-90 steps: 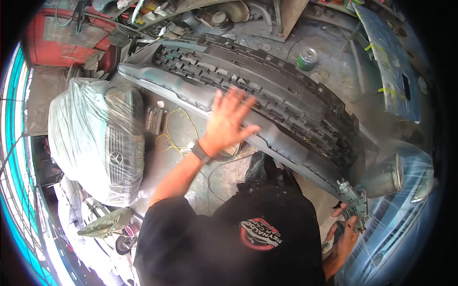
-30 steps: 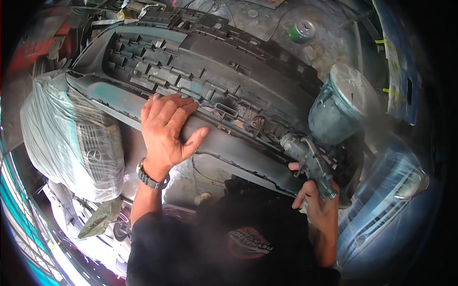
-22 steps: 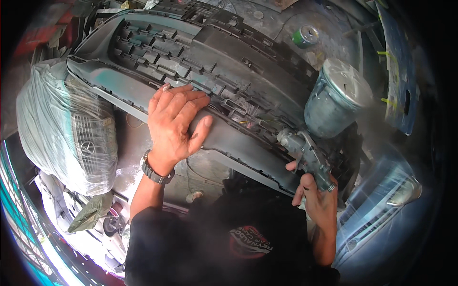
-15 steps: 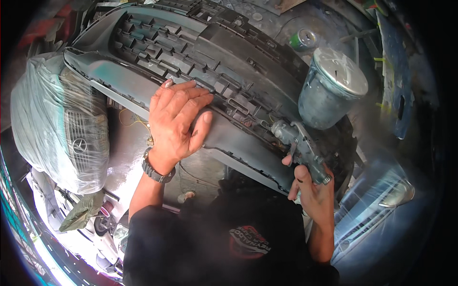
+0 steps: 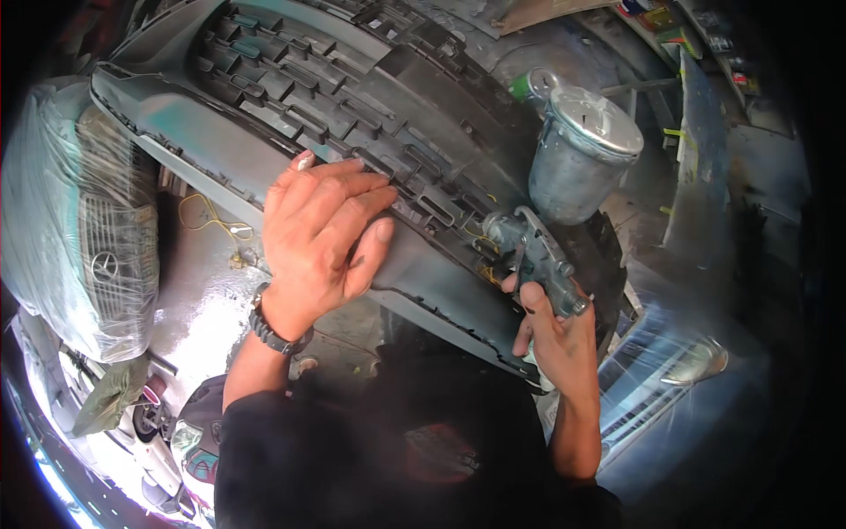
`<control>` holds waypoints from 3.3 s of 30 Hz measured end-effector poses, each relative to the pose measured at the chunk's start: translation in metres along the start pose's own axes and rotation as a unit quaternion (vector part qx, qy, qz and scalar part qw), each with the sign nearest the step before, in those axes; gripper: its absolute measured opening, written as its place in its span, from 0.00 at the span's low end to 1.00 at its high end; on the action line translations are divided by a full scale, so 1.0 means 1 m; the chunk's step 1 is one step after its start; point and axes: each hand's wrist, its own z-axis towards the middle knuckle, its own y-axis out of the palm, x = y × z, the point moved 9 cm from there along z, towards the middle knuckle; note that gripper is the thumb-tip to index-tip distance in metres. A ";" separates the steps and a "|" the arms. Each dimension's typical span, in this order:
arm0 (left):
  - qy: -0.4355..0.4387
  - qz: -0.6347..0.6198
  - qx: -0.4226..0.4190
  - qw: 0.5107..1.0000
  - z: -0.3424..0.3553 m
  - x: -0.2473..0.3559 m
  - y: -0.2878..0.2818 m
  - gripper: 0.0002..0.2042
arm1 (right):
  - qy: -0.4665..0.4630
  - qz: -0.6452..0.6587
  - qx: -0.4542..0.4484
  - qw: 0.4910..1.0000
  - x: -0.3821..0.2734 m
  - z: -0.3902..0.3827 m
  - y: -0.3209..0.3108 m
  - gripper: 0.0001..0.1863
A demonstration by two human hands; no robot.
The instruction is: The person uses a spray gun to apply paint to a large, grey car bumper. They hold the bumper with one hand while maneuvering the spray gun with the other to cover the surface.
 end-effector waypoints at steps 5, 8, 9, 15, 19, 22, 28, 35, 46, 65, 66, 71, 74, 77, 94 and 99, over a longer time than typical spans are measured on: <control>-0.003 0.002 0.000 1.000 0.001 -0.002 -0.001 0.07 | 0.008 -0.041 0.006 0.999 0.005 0.008 -0.004 0.23; -0.008 0.002 -0.002 1.000 0.001 -0.003 -0.002 0.07 | 0.025 -0.024 0.017 0.999 0.004 0.009 -0.002 0.28; -0.008 0.001 -0.003 1.000 0.002 -0.003 -0.002 0.07 | 0.024 -0.021 0.009 0.999 0.003 0.009 0.000 0.27; -0.009 -0.012 -0.004 1.000 0.001 -0.004 0.000 0.09 | 0.035 -0.003 -0.013 0.999 0.000 0.007 0.010 0.24; -0.014 -0.017 -0.002 1.000 -0.001 -0.006 0.000 0.08 | 0.033 -0.016 -0.020 0.999 -0.003 0.008 0.013 0.24; -0.015 -0.013 0.005 1.000 0.000 -0.005 -0.002 0.07 | 0.036 -0.009 -0.011 0.999 0.001 0.007 0.011 0.26; -0.018 -0.016 0.008 1.000 0.000 -0.006 -0.001 0.07 | 0.035 -0.032 -0.011 0.999 0.001 0.006 0.010 0.28; -0.019 -0.021 -0.006 1.000 -0.001 -0.006 0.000 0.08 | 0.010 -0.028 -0.015 0.999 -0.006 0.012 0.012 0.27; -0.016 -0.022 -0.004 1.000 -0.001 -0.005 -0.001 0.08 | 0.012 -0.049 -0.017 0.999 -0.013 0.017 0.021 0.26; -0.015 -0.009 -0.003 1.000 0.000 -0.004 0.000 0.08 | -0.031 -0.022 -0.035 0.999 -0.020 0.022 0.028 0.25; -0.015 -0.010 -0.003 1.000 0.000 -0.004 0.000 0.08 | -0.031 -0.022 -0.037 0.999 -0.020 0.023 0.028 0.25; -0.013 -0.006 -0.003 1.000 0.000 -0.003 -0.001 0.08 | -0.021 -0.029 -0.036 0.999 -0.017 0.023 0.027 0.24; -0.014 -0.008 -0.003 1.000 -0.001 -0.003 0.000 0.08 | -0.005 -0.026 -0.018 0.999 -0.013 0.020 0.022 0.23; -0.014 -0.008 -0.001 1.000 -0.001 -0.003 0.000 0.08 | -0.013 -0.028 -0.011 0.999 -0.013 0.017 0.020 0.23; -0.013 -0.010 -0.002 1.000 -0.001 -0.004 0.000 0.09 | 0.003 -0.060 -0.012 0.998 0.008 0.005 -0.003 0.24; -0.012 -0.006 -0.006 1.000 -0.001 -0.004 0.002 0.09 | 0.002 -0.053 -0.008 0.999 0.009 0.005 -0.006 0.25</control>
